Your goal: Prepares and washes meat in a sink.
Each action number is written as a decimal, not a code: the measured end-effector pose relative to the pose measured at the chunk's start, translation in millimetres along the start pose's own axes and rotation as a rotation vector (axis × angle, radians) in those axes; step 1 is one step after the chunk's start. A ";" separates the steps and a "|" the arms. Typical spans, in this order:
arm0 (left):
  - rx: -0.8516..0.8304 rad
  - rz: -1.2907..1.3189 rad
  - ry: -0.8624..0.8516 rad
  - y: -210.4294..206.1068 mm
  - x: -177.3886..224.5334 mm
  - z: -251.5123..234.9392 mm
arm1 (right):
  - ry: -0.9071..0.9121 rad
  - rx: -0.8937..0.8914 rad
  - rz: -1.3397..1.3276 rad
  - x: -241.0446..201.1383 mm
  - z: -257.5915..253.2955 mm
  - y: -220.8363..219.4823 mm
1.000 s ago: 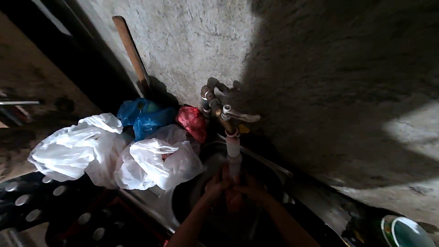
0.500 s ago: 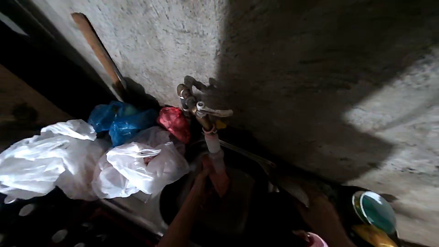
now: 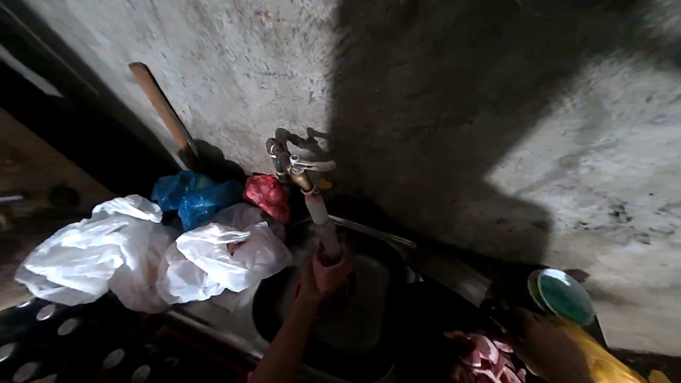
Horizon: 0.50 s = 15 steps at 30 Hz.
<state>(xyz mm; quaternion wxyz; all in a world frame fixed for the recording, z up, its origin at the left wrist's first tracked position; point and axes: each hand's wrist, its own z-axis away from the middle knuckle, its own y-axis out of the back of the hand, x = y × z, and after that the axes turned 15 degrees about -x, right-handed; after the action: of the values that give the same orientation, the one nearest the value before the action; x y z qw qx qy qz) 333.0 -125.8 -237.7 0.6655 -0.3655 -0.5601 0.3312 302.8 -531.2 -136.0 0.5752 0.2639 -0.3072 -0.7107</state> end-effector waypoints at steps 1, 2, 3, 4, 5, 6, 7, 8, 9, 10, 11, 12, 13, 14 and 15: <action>0.038 0.125 0.010 7.6 -1.5 3.1 | 0.010 0.013 -0.001 0.2 3.7 1.8; 0.090 0.168 0.017 7.3 -1.5 7.2 | 0.022 0.026 -0.001 0.4 8.3 3.5; 0.124 0.189 0.019 3.5 -0.8 11.0 | 0.028 0.033 -0.006 0.3 13.9 5.8; 0.139 0.188 0.018 0.1 -1.1 13.4 | 0.035 0.045 -0.017 1.5 19.1 7.9; 0.142 0.175 0.012 -0.1 -3.0 15.5 | 0.050 0.066 -0.028 4.0 24.3 9.4; 0.157 0.159 0.004 2.4 -6.5 17.0 | 0.069 0.085 -0.043 7.3 29.8 9.8; 0.145 0.156 -0.002 6.8 -9.8 17.7 | 0.091 0.099 -0.079 10.8 36.1 9.2; 0.125 0.156 -0.002 8.6 -12.0 17.2 | 0.122 0.106 -0.132 13.5 43.5 7.8; 0.079 0.150 0.010 6.5 -12.5 17.1 | 0.162 0.103 -0.203 15.6 51.7 5.5; 0.040 0.106 0.034 0.4 -11.4 16.9 | 0.200 0.081 -0.285 16.3 60.5 2.4; 0.029 0.032 0.073 -6.8 -10.4 16.2 | 0.232 0.055 -0.367 16.2 68.5 -2.7; 0.040 -0.083 0.110 -14.0 -11.0 16.5 | 0.255 0.026 -0.447 15.8 75.6 -9.7; 0.057 -0.234 0.160 -23.7 -13.7 18.1 | 0.267 -0.005 -0.527 13.5 83.1 -16.7; 0.102 -0.431 0.218 -38.9 -18.7 21.6 | 0.281 -0.033 -0.601 9.7 91.3 -23.4; 0.120 -0.622 0.289 -55.7 -25.4 26.7 | 0.298 -0.064 -0.663 6.8 99.2 -29.5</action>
<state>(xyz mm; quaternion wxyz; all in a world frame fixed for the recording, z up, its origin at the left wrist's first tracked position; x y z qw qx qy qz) 304.4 -172.9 -199.9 0.8275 -0.1807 -0.5240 0.0897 209.8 -520.2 -91.4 0.3601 0.4318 -0.0955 -0.8214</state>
